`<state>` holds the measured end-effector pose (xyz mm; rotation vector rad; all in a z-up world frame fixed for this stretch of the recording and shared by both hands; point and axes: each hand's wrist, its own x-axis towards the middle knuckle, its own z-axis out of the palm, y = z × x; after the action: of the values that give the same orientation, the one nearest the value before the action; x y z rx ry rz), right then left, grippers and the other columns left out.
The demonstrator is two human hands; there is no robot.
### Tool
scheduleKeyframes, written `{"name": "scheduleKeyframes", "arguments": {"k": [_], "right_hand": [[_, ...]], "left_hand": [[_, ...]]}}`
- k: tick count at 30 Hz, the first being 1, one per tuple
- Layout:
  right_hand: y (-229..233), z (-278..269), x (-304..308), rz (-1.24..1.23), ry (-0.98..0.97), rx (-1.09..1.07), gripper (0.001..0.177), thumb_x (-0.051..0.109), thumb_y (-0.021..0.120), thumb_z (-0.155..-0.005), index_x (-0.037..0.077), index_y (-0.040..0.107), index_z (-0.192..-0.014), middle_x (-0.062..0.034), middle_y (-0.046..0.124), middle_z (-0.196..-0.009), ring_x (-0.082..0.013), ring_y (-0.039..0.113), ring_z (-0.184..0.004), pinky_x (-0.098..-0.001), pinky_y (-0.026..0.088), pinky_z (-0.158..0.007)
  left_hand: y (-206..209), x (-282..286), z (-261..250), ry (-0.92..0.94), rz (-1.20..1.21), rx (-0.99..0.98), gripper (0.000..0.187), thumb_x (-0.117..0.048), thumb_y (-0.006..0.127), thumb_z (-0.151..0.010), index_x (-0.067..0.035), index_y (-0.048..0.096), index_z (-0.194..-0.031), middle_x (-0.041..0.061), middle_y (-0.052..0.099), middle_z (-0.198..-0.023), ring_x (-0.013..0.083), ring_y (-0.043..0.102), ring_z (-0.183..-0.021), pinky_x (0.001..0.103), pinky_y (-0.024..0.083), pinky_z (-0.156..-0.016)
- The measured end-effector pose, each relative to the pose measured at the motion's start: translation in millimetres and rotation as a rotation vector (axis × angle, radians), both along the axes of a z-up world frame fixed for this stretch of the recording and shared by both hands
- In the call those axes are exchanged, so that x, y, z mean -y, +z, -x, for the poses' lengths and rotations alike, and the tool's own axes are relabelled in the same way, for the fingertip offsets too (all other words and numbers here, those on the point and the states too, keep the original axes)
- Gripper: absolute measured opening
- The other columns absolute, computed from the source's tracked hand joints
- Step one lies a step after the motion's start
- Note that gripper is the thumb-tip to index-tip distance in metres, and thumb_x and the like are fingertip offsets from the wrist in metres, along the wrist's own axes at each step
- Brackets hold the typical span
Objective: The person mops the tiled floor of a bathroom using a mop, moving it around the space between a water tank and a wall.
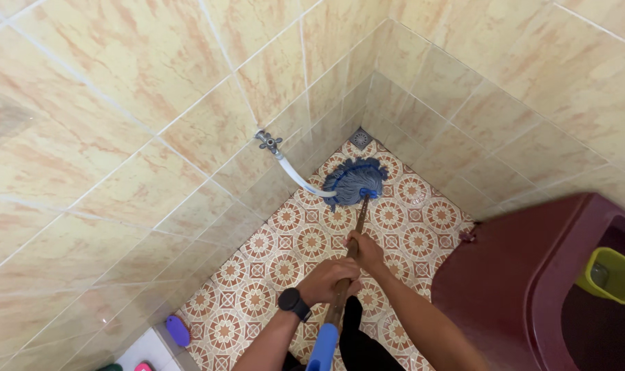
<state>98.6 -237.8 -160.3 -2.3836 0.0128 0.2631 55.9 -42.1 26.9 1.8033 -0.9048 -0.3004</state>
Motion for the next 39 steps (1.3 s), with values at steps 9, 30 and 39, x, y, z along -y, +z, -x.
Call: {"name": "scheduleKeyframes", "arguments": {"k": [9,30,39], "right_hand": [[24,30,-7,-0.072,-0.077,-0.089,0.030,0.045,0.068,-0.091,0.015,0.064,-0.090,-0.0121,0.070,-0.084,-0.0336,0.070,-0.082,-0.0469,0.049,-0.071],[-37,-43,53,0.081,-0.105,-0.091,0.020,0.035,0.072,-0.083,0.030,0.064,-0.100,-0.0010,0.076,-0.095,-0.0289,0.072,-0.092,-0.0437,0.051,-0.078],[10,15,16,0.004,-0.205,-0.044,0.018,0.038,0.071,-0.088,0.022,0.066,-0.096,-0.0097,0.074,-0.089,-0.0329,0.070,-0.090,-0.0455,0.052,-0.075]], "left_hand": [[22,-5,7,-0.070,0.022,-0.029,0.025,-0.017,0.070,-0.092,-0.005,0.055,-0.075,0.009,0.057,-0.076,0.0279,0.061,-0.071,0.040,0.048,-0.064],[-41,44,-40,-0.054,0.122,0.066,0.024,-0.016,0.064,-0.100,-0.009,0.052,-0.080,0.006,0.055,-0.079,0.0261,0.060,-0.079,0.039,0.050,-0.073],[-8,18,-8,-0.100,0.050,-0.041,0.027,-0.015,0.069,-0.092,-0.006,0.051,-0.074,0.009,0.054,-0.074,0.0274,0.058,-0.071,0.040,0.046,-0.065]]}}
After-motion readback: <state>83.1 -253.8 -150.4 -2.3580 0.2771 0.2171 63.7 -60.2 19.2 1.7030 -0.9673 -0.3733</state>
